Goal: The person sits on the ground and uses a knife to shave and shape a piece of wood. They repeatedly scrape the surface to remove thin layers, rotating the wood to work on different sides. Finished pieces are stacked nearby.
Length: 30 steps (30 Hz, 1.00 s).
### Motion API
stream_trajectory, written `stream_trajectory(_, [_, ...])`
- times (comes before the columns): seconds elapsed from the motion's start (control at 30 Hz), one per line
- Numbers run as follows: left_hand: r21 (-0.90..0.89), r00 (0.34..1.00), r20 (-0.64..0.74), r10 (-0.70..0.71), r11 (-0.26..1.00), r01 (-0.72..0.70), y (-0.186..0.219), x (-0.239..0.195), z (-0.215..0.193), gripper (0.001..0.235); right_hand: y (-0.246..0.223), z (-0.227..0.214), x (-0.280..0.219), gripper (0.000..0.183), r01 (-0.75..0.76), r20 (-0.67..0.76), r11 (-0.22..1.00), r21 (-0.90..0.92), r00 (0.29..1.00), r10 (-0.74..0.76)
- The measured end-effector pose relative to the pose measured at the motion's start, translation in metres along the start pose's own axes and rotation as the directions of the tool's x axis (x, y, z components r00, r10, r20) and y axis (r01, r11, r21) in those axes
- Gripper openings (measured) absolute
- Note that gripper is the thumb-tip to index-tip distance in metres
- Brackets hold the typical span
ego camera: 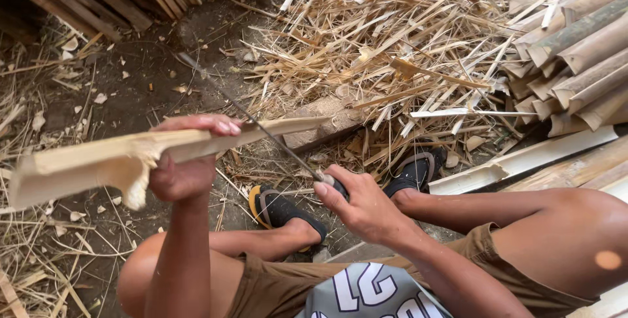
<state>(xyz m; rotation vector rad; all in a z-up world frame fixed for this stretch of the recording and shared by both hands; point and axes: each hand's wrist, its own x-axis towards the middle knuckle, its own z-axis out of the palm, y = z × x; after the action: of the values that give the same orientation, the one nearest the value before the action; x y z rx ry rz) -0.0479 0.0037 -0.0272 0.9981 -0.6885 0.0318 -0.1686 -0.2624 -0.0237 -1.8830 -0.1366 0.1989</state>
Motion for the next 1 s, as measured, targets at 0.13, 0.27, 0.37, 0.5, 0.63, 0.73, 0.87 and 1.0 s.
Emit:
stream_trajectory(0.13, [-0.017,0.999,0.015,0.045,0.999,-0.045,-0.001,-0.002,-0.003,0.057,0.009,0.005,-0.004,0.048,-0.134,-0.026,0.990,-0.031,0.991,0.133])
stream_trajectory(0.27, [-0.105,1.000,0.012,-0.014,0.994,0.015,-0.008,0.003,-0.013,0.056,0.014,0.001,0.005,0.049,-0.066,-0.017,0.997,-0.028,0.998,0.066])
stream_trajectory(0.37, [-0.068,1.000,-0.006,-0.028,0.997,0.028,-0.004,-0.016,-0.018,0.058,0.021,0.002,0.011,0.052,-0.119,-0.069,0.990,-0.079,0.991,0.113])
stream_trajectory(0.5, [-0.046,0.993,-0.119,0.021,0.999,-0.027,-0.008,-0.003,-0.030,0.058,0.038,-0.007,0.023,0.057,-0.255,-0.075,0.946,-0.199,0.967,0.245])
stream_trajectory(0.63, [0.002,0.996,-0.075,0.057,0.998,-0.057,-0.015,0.001,-0.037,0.059,0.070,0.001,0.007,0.058,-0.124,0.041,0.978,-0.170,0.990,0.132])
stream_trajectory(0.73, [0.015,0.991,-0.135,0.025,1.000,-0.023,-0.011,-0.009,-0.037,0.061,0.103,0.003,0.013,0.058,-0.164,0.005,0.977,-0.138,0.986,0.166])
stream_trajectory(0.87, [0.000,0.970,-0.241,0.015,1.000,-0.015,-0.004,-0.003,-0.034,0.064,0.135,-0.018,0.054,0.061,-0.438,-0.130,0.848,-0.300,0.899,0.418])
stream_trajectory(1.0, [0.066,0.959,-0.282,0.039,0.998,-0.021,-0.004,0.002,-0.034,0.064,0.128,-0.012,0.041,0.067,-0.522,-0.037,0.823,-0.222,0.848,0.528])
